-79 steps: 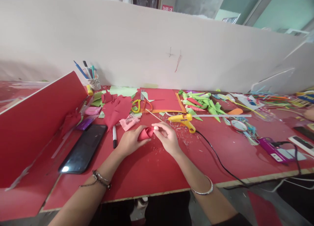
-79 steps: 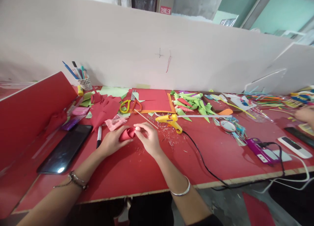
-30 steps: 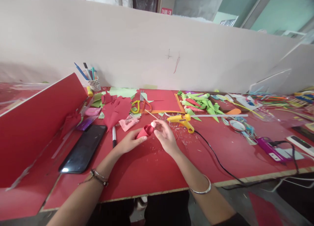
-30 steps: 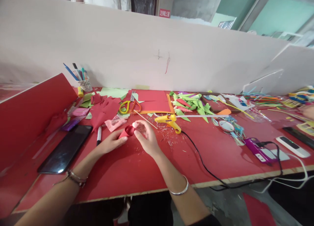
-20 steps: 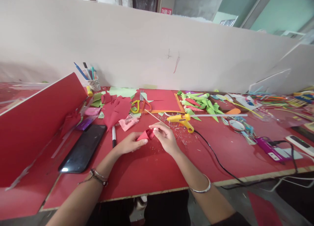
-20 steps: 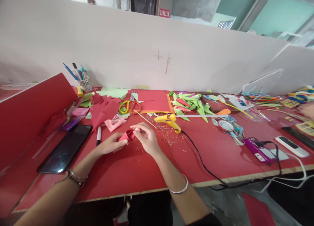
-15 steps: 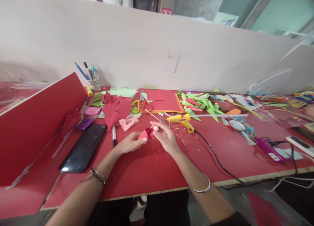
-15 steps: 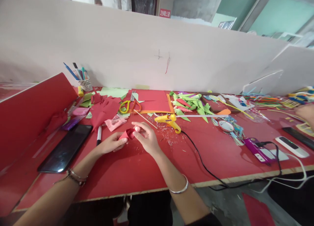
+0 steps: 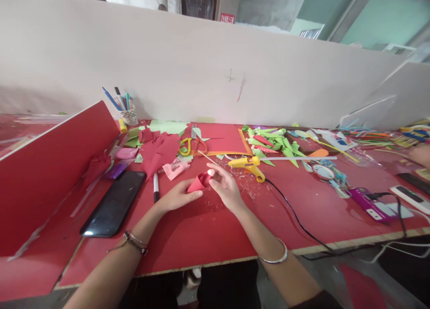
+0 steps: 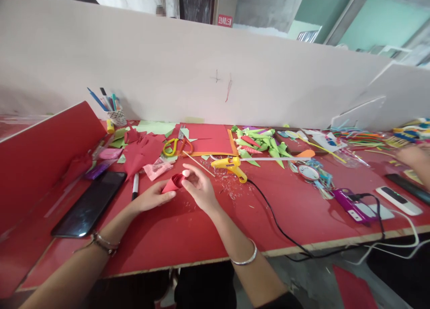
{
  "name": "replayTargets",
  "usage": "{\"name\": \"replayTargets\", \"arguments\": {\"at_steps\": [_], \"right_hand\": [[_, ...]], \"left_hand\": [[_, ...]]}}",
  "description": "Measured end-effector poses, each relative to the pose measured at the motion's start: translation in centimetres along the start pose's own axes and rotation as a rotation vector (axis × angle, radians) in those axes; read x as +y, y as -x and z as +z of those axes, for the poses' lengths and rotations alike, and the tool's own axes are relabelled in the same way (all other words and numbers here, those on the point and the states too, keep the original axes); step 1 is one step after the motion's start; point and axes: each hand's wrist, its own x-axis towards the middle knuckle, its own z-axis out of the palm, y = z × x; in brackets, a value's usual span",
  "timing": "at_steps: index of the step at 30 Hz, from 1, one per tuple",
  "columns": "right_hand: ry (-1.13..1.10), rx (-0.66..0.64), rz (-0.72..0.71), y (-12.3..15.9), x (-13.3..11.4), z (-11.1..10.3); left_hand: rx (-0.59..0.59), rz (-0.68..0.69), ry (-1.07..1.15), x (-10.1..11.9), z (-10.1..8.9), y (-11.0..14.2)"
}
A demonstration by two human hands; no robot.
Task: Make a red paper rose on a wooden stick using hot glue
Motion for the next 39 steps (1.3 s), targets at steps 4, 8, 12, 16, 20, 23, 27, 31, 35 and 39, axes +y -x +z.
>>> {"name": "replayTargets", "arguments": {"at_steps": [4,8,12,16,20,23,27,31,35,39], "right_hand": [[-0.068,-0.117,0.072,0.2,0.3,0.2],[0.04,-0.225,0.059,0.5,0.6,0.5],[0.09,-0.194,0.056,0.5,0.8,0.5],[-0.022,-0.148,0.077,0.3,0.5,0.4],[-0.076,-0.146,0.084,0.2,0.0,0.3],[-0.077,-0.185,0.081,0.2,-0.2,0.3],[-0.084,-0.257,0.137,0.3,0.3,0.5],[-0.079,-0.32,0.142,0.5,0.9,0.9],[-0.069,-0.285,0.148,0.6,0.8,1.1],[-0.064,-0.254,0.169,0.5,0.4,1.1]], "left_hand": [[0.072,0.039,-0.029,0.2,0.1,-0.2],[-0.003,-0.077,0.065,0.1,0.3,-0.1],[-0.105,-0.13,0.173,0.4,0.3,0.1],[-0.243,-0.079,0.285,0.5,0.1,0.2],[-0.32,-0.075,0.355,0.2,-0.1,0.3],[-0.349,-0.099,0.325,0.0,-0.1,0.3],[-0.259,-0.123,0.302,-0.3,0.2,0.0],[-0.106,-0.154,0.308,-0.7,0.5,-0.2],[-0.059,-0.131,0.235,-0.5,0.8,-0.3],[-0.092,-0.072,0.188,-0.2,0.9,-0.2]]}}
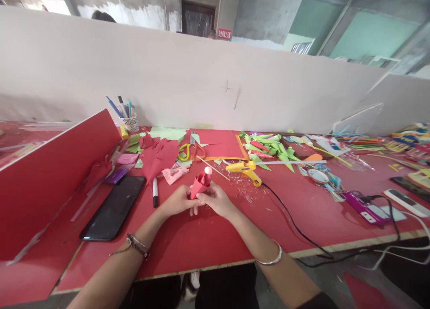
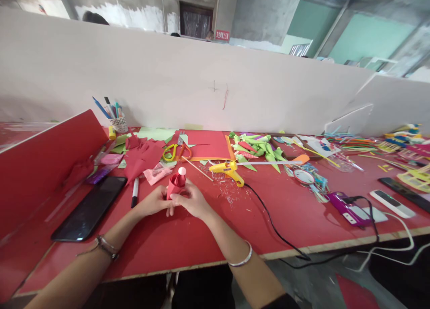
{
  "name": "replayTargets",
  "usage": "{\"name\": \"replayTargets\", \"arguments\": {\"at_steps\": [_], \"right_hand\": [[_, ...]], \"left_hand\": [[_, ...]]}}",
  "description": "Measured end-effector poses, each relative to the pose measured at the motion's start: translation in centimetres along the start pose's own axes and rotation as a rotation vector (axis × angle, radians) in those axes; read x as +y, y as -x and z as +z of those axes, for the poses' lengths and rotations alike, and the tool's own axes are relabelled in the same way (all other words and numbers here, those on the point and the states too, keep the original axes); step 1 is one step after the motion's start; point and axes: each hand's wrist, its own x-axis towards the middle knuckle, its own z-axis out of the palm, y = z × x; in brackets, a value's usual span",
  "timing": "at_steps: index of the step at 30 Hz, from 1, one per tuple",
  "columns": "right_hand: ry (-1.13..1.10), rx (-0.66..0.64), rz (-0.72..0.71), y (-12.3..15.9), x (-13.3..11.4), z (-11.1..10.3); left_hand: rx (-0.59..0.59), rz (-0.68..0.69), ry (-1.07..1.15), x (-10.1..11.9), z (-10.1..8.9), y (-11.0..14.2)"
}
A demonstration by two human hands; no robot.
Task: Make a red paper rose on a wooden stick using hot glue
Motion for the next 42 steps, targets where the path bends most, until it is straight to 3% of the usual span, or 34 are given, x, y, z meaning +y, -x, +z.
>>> {"name": "replayTargets", "arguments": {"at_steps": [4,9,15,20,30,36,42], "right_hand": [[0.033,0.129,-0.031,-0.13,-0.36,-0.15],[0.037,0.151,-0.05,-0.11,-0.4,-0.25],[0.034,0.052,0.049,0.07,0.38,-0.1],[0.178,0.061,-0.025,0.2,0.35,-0.05],[0.206,0.091,-0.097,0.02,0.46,-0.35],[0.254,0.126,-0.13,0.14,0.03,-0.21],[0.302,0.117,-0.177,0.12,-0.05,-0.13]], "left_hand": [[-0.094,0.038,0.006,-0.11,-0.29,0.11],[-0.161,0.013,0.017,-0.58,-0.51,0.04],[-0.093,0.002,-0.025,-0.9,-0.32,-0.31],[-0.037,0.022,-0.151,-0.71,-0.26,-0.21],[-0.117,0.06,-0.156,-0.42,-0.41,-0.24],[-0.073,0.155,-0.282,-0.47,-0.4,-0.3],[-0.105,0.156,-0.31,-0.66,-0.25,-0.34]]}}
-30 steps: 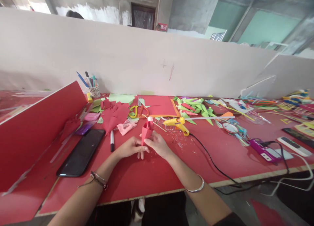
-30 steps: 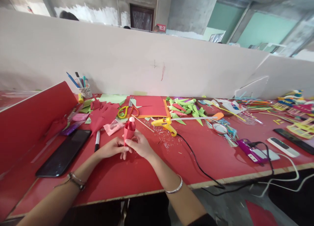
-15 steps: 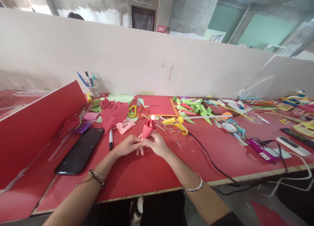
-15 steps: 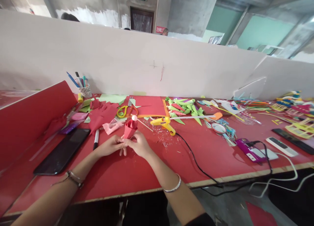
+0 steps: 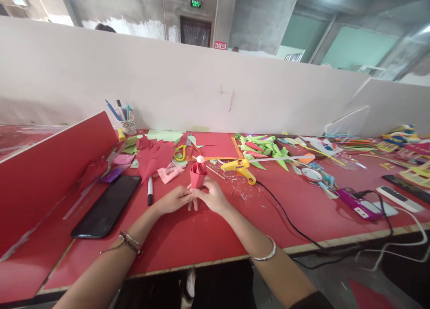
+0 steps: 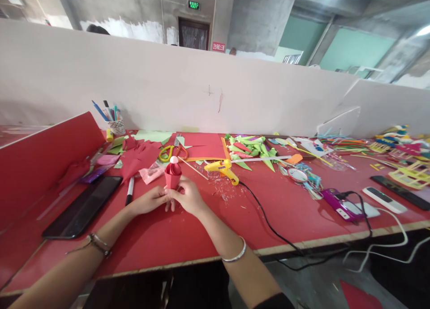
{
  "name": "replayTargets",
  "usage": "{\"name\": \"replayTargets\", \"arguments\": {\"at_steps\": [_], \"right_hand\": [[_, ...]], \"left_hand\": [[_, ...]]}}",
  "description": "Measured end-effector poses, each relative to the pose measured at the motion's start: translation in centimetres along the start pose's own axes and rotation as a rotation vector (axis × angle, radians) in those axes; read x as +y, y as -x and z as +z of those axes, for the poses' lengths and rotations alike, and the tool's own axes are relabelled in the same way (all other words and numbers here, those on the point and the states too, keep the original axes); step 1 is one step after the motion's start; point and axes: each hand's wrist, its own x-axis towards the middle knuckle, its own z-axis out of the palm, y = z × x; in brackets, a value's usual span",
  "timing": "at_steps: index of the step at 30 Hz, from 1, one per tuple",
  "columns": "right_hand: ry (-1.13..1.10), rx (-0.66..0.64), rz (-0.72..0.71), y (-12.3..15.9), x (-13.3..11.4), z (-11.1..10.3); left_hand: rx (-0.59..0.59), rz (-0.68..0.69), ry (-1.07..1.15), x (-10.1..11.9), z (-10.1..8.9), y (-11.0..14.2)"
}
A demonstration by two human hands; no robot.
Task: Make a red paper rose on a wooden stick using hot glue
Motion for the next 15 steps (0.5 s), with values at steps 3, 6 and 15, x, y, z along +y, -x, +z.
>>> {"name": "replayTargets", "arguments": {"at_steps": [3,6,15], "right_hand": [[0.043,0.032,-0.005,-0.06,0.28,-0.02],[0.143,0.149,0.014,-0.11,0.67,-0.15],[0.077,-0.192,0.17,0.37,0.92,0.04]], "left_hand": [[0.046,0.0,-0.05,0.27,-0.08,0.13],[0.2,-0.019,-0.154,0.64,-0.29,0.27],[0.469,-0.013,0.101,0.15,-0.63,0.05]]}}
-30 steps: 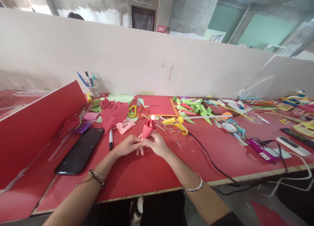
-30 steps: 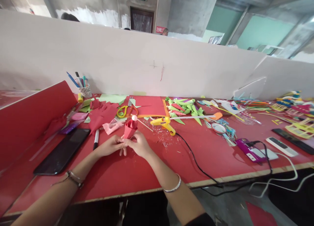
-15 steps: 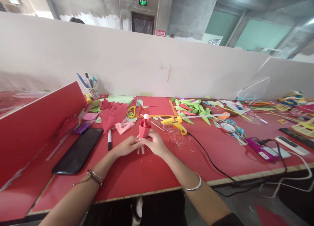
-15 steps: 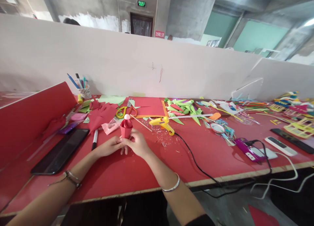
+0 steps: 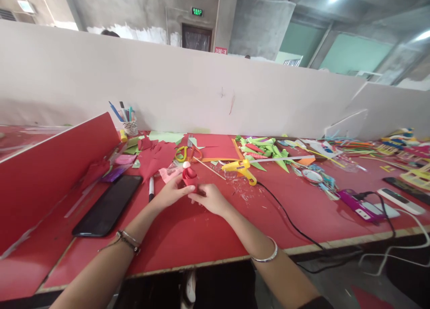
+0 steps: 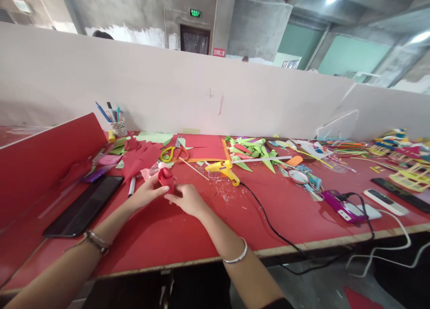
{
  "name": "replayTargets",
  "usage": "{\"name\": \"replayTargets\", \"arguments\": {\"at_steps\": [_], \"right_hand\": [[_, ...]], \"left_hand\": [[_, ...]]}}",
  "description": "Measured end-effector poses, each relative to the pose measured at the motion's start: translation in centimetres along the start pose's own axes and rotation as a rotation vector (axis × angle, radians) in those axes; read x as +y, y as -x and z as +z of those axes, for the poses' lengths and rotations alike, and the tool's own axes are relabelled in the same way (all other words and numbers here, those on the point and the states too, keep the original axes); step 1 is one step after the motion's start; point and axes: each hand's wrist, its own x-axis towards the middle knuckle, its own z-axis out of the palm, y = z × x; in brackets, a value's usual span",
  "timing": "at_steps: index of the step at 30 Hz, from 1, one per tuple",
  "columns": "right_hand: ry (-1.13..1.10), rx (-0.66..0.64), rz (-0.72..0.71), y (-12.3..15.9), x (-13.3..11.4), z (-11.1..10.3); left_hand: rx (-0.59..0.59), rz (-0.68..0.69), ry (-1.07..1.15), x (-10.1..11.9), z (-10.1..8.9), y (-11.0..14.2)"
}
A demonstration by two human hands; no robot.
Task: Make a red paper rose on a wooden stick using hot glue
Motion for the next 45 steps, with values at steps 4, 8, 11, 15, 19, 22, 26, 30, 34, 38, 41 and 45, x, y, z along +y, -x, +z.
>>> {"name": "replayTargets", "arguments": {"at_steps": [4,8,11,15,19,22,26,30,34,38,41,45], "right_hand": [[-0.017,-0.066,0.012,0.1,-0.1,0.1],[-0.04,-0.128,0.04,0.1,0.1,0.1],[-0.055,-0.151,0.068,0.0,0.1,0.2],[-0.079,-0.168,0.108,-0.1,0.1,0.2],[-0.103,-0.203,0.14,0.0,0.1,0.2],[-0.105,-0.213,0.136,0.0,0.2,0.2],[-0.018,-0.138,0.145,-0.2,0.4,0.3],[0.201,0.014,0.207,-0.4,0.8,-0.2],[0.364,0.168,0.21,-0.2,0.9,-0.8],[0.513,0.245,0.203,0.1,0.7,-0.8],[0.65,0.265,0.17,0.2,0.6,-0.6],[0.676,0.285,0.119,0.0,0.2,-0.5]], "left_hand": [[0.046,-0.088,0.116,-0.1,0.0,-0.1],[0.12,-0.142,0.184,-0.2,-0.1,-0.2],[0.171,-0.137,0.196,-0.5,-0.1,-0.3],[0.182,-0.126,0.199,-0.7,-0.2,-0.3],[0.211,-0.094,0.183,-0.5,-0.2,-0.4],[0.229,-0.061,0.153,-0.2,-0.1,-0.5],[0.226,-0.017,0.107,0.2,-0.1,-0.5],[0.46,0.074,-0.19,0.2,-0.8,-0.5],[0.581,0.141,-0.796,-0.5,-2.3,-0.3],[0.534,0.107,-1.152,-1.5,-3.5,0.1],[0.421,0.056,-1.148,-2.6,-4.0,0.2],[0.354,0.076,-1.053,-4.0,-4.6,-0.2]]}}
